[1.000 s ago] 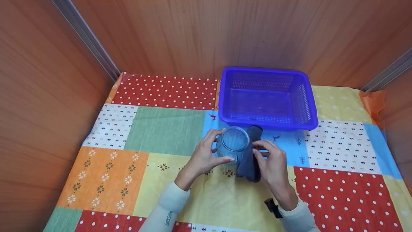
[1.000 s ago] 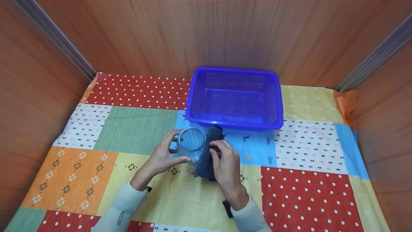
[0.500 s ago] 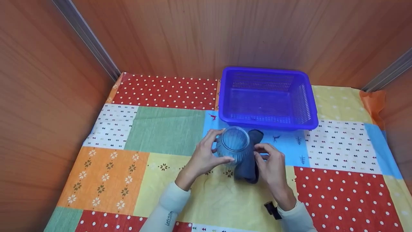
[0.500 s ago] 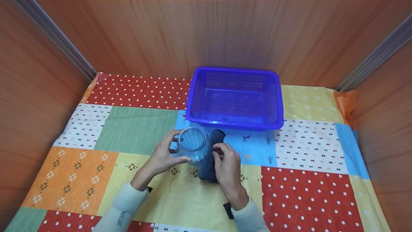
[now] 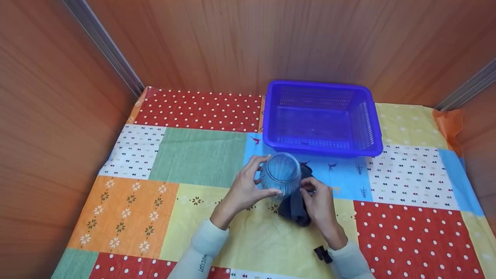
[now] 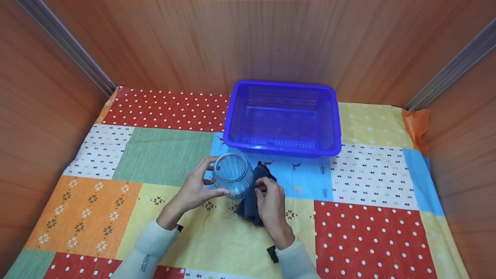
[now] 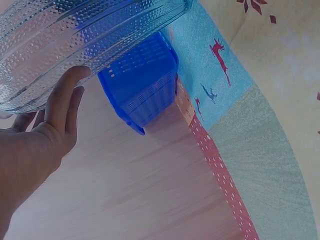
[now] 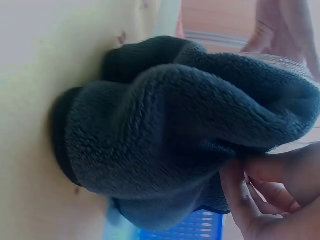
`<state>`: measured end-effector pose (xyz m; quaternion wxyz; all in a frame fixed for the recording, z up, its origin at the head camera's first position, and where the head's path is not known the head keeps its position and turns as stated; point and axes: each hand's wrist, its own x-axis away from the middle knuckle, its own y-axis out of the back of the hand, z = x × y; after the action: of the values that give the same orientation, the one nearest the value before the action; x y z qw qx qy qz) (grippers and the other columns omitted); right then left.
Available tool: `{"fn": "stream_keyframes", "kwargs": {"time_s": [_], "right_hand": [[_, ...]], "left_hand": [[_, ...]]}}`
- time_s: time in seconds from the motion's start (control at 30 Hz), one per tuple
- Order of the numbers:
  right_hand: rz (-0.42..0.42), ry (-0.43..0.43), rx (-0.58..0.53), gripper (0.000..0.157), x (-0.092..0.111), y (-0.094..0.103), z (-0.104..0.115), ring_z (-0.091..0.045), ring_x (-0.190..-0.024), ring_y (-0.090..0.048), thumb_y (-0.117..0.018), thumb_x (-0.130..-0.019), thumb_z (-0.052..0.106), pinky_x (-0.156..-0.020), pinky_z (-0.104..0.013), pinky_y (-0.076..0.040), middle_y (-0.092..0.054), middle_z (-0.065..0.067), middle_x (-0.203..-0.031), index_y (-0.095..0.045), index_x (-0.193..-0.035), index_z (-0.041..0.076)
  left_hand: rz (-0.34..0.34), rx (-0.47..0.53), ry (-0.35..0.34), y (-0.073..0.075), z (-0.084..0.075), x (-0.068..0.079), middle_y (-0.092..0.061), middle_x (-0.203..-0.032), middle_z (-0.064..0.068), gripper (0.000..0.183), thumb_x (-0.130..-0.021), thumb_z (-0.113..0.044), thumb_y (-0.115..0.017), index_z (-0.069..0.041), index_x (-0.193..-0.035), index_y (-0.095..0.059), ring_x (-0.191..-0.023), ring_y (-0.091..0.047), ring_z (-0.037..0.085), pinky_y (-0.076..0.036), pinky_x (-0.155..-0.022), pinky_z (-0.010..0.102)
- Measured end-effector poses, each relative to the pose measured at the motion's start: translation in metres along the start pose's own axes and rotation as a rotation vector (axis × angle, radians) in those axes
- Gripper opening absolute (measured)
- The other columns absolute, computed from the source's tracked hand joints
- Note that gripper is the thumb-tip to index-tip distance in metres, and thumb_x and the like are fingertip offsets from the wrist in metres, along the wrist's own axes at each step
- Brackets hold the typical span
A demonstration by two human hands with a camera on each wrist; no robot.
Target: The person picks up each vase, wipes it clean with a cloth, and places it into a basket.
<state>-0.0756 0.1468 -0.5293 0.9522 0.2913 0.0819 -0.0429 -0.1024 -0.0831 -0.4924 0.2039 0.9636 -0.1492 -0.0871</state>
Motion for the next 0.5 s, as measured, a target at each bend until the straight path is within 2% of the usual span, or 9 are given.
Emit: {"fn": "stream_keyframes", "kwargs": {"time_s": [0.13,0.37,0.5], "right_hand": [[0.026,-0.017,0.027,0.014,-0.001,-0.008,-0.009,-0.033,-0.082,-0.075,-0.072,-0.09,-0.015,-0.07,-0.039,-0.061,-0.076,-0.017,-0.092,-0.073,-0.098,-0.004],[0.054,-0.023,0.045,0.015,-0.002,-0.017,-0.018,-0.033,-0.08,-0.076,-0.067,-0.09,-0.015,-0.072,-0.049,-0.063,-0.076,-0.018,-0.088,-0.074,-0.095,-0.003],[0.053,-0.019,0.049,0.018,-0.002,-0.019,-0.02,-0.033,-0.079,-0.076,-0.065,-0.09,-0.015,-0.072,-0.05,-0.063,-0.077,-0.017,-0.087,-0.075,-0.093,0.0]], "left_hand": [[-0.003,-0.004,-0.002,0.0,0.0,0.0,-0.055,-0.142,0.005,0.089,-0.079,-0.034,-0.096,-0.017,-0.154,-0.051,-0.131,-0.057,0.026,-0.064,-0.089,0.047],[-0.012,-0.009,-0.02,0.0,0.0,0.0,-0.057,-0.14,0.005,0.089,-0.078,-0.036,-0.096,-0.017,-0.153,-0.052,-0.13,-0.058,0.024,-0.064,-0.087,0.044],[-0.007,-0.008,-0.015,0.0,0.0,0.0,-0.056,-0.141,0.006,0.09,-0.078,-0.036,-0.097,-0.017,-0.153,-0.052,-0.132,-0.057,0.025,-0.064,-0.089,0.045]]}}
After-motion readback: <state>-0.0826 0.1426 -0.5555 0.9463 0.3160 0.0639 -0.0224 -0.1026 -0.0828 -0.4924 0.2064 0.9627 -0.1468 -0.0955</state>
